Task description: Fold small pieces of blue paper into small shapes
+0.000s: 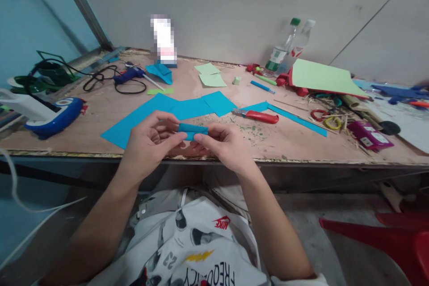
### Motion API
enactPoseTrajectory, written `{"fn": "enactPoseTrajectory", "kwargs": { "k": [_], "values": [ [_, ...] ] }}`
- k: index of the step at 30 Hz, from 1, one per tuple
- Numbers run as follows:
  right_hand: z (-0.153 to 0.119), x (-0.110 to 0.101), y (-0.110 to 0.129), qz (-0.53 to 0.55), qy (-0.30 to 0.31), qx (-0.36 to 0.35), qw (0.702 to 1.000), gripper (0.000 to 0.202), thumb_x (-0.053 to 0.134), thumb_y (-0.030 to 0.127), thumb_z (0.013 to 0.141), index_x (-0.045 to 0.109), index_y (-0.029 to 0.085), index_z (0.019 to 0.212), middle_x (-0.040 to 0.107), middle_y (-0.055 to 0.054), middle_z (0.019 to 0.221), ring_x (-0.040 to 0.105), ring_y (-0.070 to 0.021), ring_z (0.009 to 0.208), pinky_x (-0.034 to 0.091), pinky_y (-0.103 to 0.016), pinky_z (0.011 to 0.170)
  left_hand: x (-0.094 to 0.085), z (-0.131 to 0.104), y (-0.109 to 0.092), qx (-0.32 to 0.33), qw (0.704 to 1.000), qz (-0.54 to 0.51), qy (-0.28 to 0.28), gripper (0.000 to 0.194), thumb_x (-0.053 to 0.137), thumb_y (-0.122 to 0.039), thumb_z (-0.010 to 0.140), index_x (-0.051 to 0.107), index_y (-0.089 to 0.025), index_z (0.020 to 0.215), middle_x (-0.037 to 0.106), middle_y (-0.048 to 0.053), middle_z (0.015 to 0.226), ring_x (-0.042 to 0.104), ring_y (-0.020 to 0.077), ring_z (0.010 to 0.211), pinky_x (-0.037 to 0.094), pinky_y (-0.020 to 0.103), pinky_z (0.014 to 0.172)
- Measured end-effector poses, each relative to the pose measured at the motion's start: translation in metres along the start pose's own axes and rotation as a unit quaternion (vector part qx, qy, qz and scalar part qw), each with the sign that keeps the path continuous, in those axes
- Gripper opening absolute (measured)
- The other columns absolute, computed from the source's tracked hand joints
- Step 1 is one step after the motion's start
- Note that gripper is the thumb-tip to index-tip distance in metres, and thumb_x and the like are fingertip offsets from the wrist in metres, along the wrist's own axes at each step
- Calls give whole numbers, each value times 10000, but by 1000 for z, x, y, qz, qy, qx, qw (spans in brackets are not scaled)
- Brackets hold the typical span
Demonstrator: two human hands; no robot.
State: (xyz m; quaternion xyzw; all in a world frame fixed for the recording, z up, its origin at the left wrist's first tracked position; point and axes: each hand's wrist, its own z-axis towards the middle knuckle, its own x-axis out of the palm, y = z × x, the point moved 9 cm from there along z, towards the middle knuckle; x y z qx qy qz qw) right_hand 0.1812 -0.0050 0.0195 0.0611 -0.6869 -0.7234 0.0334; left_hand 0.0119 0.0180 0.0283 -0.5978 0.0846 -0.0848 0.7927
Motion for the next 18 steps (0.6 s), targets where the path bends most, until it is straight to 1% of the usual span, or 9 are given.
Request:
{"fn": "enactPoseTrajectory", "kwargs": {
  "k": [3, 5, 6, 8, 10, 11, 14, 18],
  "values": [
    [0, -2, 1, 6, -12, -7, 1000, 279, 845, 406, 865, 735, 170, 766, 793, -63, 761, 740, -191, 688, 536, -254, 575, 7, 1, 4, -46, 998, -11, 49, 339, 803, -387, 902, 655, -203, 1146, 705, -20, 787, 704, 147, 714, 575, 219, 642],
    [0, -3, 1, 5, -18, -13, 1000, 293, 845, 404, 864, 711, 174, 741, 768, -46, 729, 714, -180, 659, 507, -253, 555, 9, 2, 7, -73, 995, -13, 65, 377, 786, -436, 917, 658, -203, 1184, 704, -25, 737, 675, 144, 647, 556, 221, 591],
    [1, -3, 2, 4, -21, -18, 1000, 314, 846, 402, 862, 686, 178, 713, 740, -28, 697, 692, -168, 634, 485, -248, 539, 10, 2, 9, -82, 994, -13, 69, 361, 779, -455, 921, 670, -201, 1153, 704, -24, 725, 662, 142, 627, 549, 222, 574],
    [1, -4, 4, -2, -26, -34, 999, 370, 850, 389, 854, 621, 184, 649, 649, 13, 621, 622, -134, 575, 427, -234, 505, 11, 3, 10, -82, 993, 6, 81, 297, 758, -474, 936, 704, -185, 977, 709, -7, 718, 649, 135, 624, 538, 217, 572],
    [2, -4, 7, -12, -25, -48, 998, 376, 846, 374, 854, 606, 182, 638, 584, 33, 604, 557, -110, 550, 382, -228, 491, 12, 3, 10, -66, 993, 44, 89, 347, 727, -473, 961, 694, -170, 796, 712, 11, 716, 646, 127, 637, 531, 208, 590],
    [2, -4, 7, -17, -25, -51, 998, 371, 843, 371, 854, 609, 180, 639, 562, 38, 602, 529, -103, 545, 367, -229, 490, 12, 3, 10, -59, 992, 61, 92, 375, 713, -470, 971, 689, -168, 752, 713, 15, 717, 646, 124, 640, 530, 205, 596],
    [1, -4, 8, -20, -29, -50, 998, 351, 840, 380, 854, 634, 177, 655, 545, 39, 610, 482, -99, 545, 344, -235, 493, 11, 2, 9, -49, 992, 74, 85, 349, 702, -449, 981, 707, -178, 761, 714, 7, 719, 653, 124, 637, 536, 203, 595],
    [1, -7, 8, -41, -45, -47, 997, 414, 855, 383, 835, 579, 185, 599, 495, 48, 571, 419, -93, 527, 306, -241, 487, 11, 2, 6, -32, 993, 81, 77, 329, 698, -412, 983, 708, -188, 742, 712, 1, 704, 667, 131, 615, 562, 219, 598]
  ]
}}
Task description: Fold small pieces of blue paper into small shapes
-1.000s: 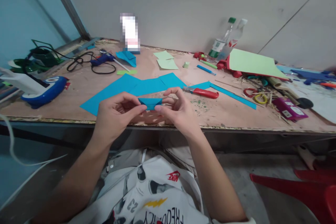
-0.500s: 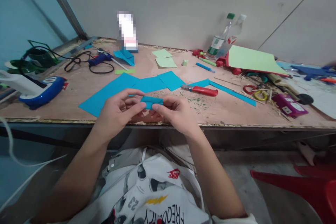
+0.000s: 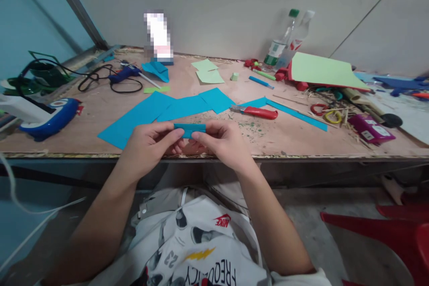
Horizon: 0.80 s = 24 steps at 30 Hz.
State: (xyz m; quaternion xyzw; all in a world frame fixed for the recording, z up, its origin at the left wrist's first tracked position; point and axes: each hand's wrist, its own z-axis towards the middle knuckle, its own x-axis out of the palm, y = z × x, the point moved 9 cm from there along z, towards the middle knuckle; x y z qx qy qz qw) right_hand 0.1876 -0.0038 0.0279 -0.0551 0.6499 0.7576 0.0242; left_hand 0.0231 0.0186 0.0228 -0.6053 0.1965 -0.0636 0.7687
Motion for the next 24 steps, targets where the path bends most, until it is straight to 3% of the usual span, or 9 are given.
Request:
{"fn": "enactPoseTrajectory", "kwargs": {
  "k": [8, 12, 21, 24],
  "values": [
    [-1, 1, -7, 8, 7, 36, 999, 310, 842, 422, 842, 720, 180, 691, 701, -24, 664, 626, -163, 600, 462, -265, 532, 0, 2, 3, -13, 1000, 1, -3, 317, 707, -387, 965, 712, -186, 720, 733, 27, 702, 698, 155, 616, 583, 235, 590],
    [-1, 0, -12, 45, -1, 58, 997, 277, 852, 417, 831, 751, 178, 735, 766, -54, 727, 679, -182, 628, 484, -263, 533, -3, 2, 12, -50, 997, -60, -13, 263, 788, -440, 899, 754, -179, 888, 763, 38, 761, 721, 173, 646, 609, 252, 602],
    [3, -2, -12, 38, 3, 41, 998, 300, 867, 442, 786, 774, 158, 763, 764, -53, 720, 664, -162, 604, 468, -241, 521, 0, 2, 12, -66, 991, -114, 1, 343, 851, -470, 818, 746, -145, 843, 784, 76, 800, 744, 191, 719, 625, 273, 663],
    [3, -2, -8, 30, -7, 32, 999, 324, 892, 450, 740, 761, 155, 712, 759, -59, 699, 678, -178, 627, 505, -261, 570, -3, 2, 8, -53, 991, -121, -14, 363, 844, -474, 815, 708, -160, 933, 773, 54, 786, 753, 201, 716, 625, 297, 673]
  ]
}}
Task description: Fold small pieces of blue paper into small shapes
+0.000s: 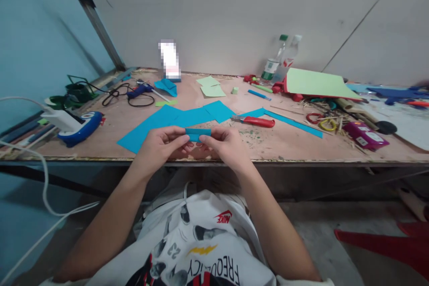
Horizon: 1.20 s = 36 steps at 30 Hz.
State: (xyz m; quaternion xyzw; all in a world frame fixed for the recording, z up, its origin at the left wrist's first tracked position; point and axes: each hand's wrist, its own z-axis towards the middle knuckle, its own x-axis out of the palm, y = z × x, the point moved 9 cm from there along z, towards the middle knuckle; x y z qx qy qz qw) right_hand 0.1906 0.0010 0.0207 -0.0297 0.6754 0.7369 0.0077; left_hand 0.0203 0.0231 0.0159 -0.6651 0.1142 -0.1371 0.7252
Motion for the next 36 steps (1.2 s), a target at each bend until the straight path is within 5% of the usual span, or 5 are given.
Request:
{"fn": "enactPoseTrajectory", "kwargs": {
  "k": [4, 9, 22, 32, 36],
  "values": [
    [0, -2, 11, -8, -17, -28, 999, 349, 871, 488, 746, 758, 162, 690, 760, -62, 699, 691, -183, 651, 535, -282, 640, -6, -3, -11, 53, 997, 39, -29, 311, 827, -442, 826, 674, -186, 915, 759, 21, 810, 758, 193, 770, 599, 283, 723],
    [0, -5, 16, -24, -38, -42, 998, 347, 851, 483, 754, 729, 170, 667, 761, -63, 703, 673, -179, 647, 516, -285, 637, -5, -2, -15, 70, 994, 78, -41, 269, 826, -423, 808, 708, -184, 845, 759, 33, 771, 734, 201, 714, 520, 252, 584],
    [-2, -9, 14, -38, -54, -55, 996, 349, 848, 468, 765, 714, 181, 617, 721, -48, 674, 615, -171, 631, 462, -281, 610, -7, -3, -21, 114, 986, 97, -68, 217, 828, -398, 779, 768, -194, 822, 791, 51, 933, 735, 207, 843, 563, 293, 734],
    [-4, -7, 18, -52, -59, -53, 995, 331, 866, 462, 752, 774, 177, 612, 646, -29, 591, 531, -154, 587, 395, -287, 552, -9, 2, -11, 80, 989, 101, -72, 277, 828, -424, 765, 726, -169, 799, 756, 51, 826, 698, 204, 758, 536, 293, 679],
    [-3, -6, 15, -38, -50, -47, 997, 334, 869, 454, 757, 754, 178, 611, 694, -37, 636, 585, -160, 608, 463, -296, 608, -6, 3, -11, 71, 994, 77, -44, 360, 841, -458, 777, 691, -186, 959, 749, 39, 900, 719, 198, 797, 560, 277, 677]
  ]
}}
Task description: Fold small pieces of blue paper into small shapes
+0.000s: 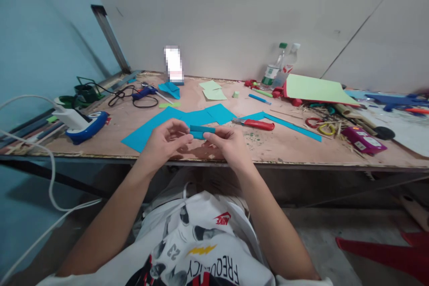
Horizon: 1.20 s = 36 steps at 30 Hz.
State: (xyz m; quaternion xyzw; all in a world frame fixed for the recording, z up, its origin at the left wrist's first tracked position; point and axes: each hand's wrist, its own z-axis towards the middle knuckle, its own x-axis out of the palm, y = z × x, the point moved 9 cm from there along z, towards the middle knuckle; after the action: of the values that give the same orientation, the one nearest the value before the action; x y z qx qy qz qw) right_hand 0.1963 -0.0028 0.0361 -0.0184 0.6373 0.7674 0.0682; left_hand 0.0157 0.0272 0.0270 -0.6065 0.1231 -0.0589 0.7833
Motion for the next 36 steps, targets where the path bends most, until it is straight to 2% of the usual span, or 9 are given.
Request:
{"fn": "enactPoseTrajectory", "kwargs": {
  "k": [2, 4, 7, 10, 16, 21, 28, 36],
  "values": [
    [1, 2, -2, 6, 9, 3, 1000, 340, 873, 458, 751, 745, 176, 610, 703, -37, 641, 599, -160, 606, 478, -295, 612, 6, -1, -1, -7, 999, -5, 35, 355, 830, -486, 803, 710, -184, 944, 753, 38, 849, 718, 195, 761, 568, 277, 668],
    [1, 3, -4, 17, 19, 6, 1000, 332, 883, 453, 739, 747, 172, 624, 715, -39, 650, 613, -161, 609, 476, -286, 601, 12, -1, -1, -12, 998, -4, 62, 348, 800, -512, 843, 721, -175, 808, 745, 42, 761, 701, 185, 701, 560, 271, 649],
    [1, 6, -8, 32, 42, 21, 998, 313, 893, 426, 733, 746, 166, 638, 736, -47, 672, 640, -169, 635, 471, -270, 592, 14, -2, -2, -16, 997, -6, 70, 403, 771, -537, 872, 721, -173, 706, 746, 47, 719, 688, 174, 646, 557, 272, 633],
    [0, 8, -11, 41, 58, 37, 997, 318, 893, 415, 739, 733, 158, 643, 732, -46, 674, 634, -162, 634, 463, -254, 576, 13, -2, -2, -20, 998, -13, 64, 402, 782, -541, 858, 740, -167, 714, 764, 57, 732, 698, 181, 637, 570, 282, 636],
    [-2, 14, -20, 80, 82, 80, 990, 374, 908, 415, 719, 659, 151, 626, 641, -1, 596, 515, -97, 513, 339, -201, 457, 8, -3, 0, -16, 999, -8, 47, 347, 783, -462, 873, 750, -158, 710, 773, 49, 739, 703, 167, 663, 555, 255, 669],
    [-1, 13, -19, 72, 80, 71, 992, 350, 896, 443, 729, 736, 139, 662, 724, -57, 673, 613, -141, 593, 428, -218, 508, 9, -4, 1, -15, 999, -8, 47, 364, 796, -487, 864, 747, -160, 711, 770, 44, 734, 704, 168, 667, 566, 260, 680],
    [0, 13, -13, 67, 87, 42, 993, 299, 900, 414, 743, 783, 148, 674, 748, -57, 674, 644, -150, 622, 468, -226, 564, 11, -5, 2, -24, 998, -10, 62, 394, 799, -528, 855, 721, -164, 723, 764, 43, 738, 687, 165, 640, 559, 261, 625],
    [-2, 19, -13, 85, 115, 40, 989, 315, 884, 421, 776, 756, 150, 679, 719, -28, 654, 605, -121, 570, 416, -215, 512, 13, -2, 11, -34, 995, 19, 88, 417, 782, -532, 869, 711, -161, 691, 758, 60, 698, 682, 177, 643, 528, 261, 595]
  ]
}}
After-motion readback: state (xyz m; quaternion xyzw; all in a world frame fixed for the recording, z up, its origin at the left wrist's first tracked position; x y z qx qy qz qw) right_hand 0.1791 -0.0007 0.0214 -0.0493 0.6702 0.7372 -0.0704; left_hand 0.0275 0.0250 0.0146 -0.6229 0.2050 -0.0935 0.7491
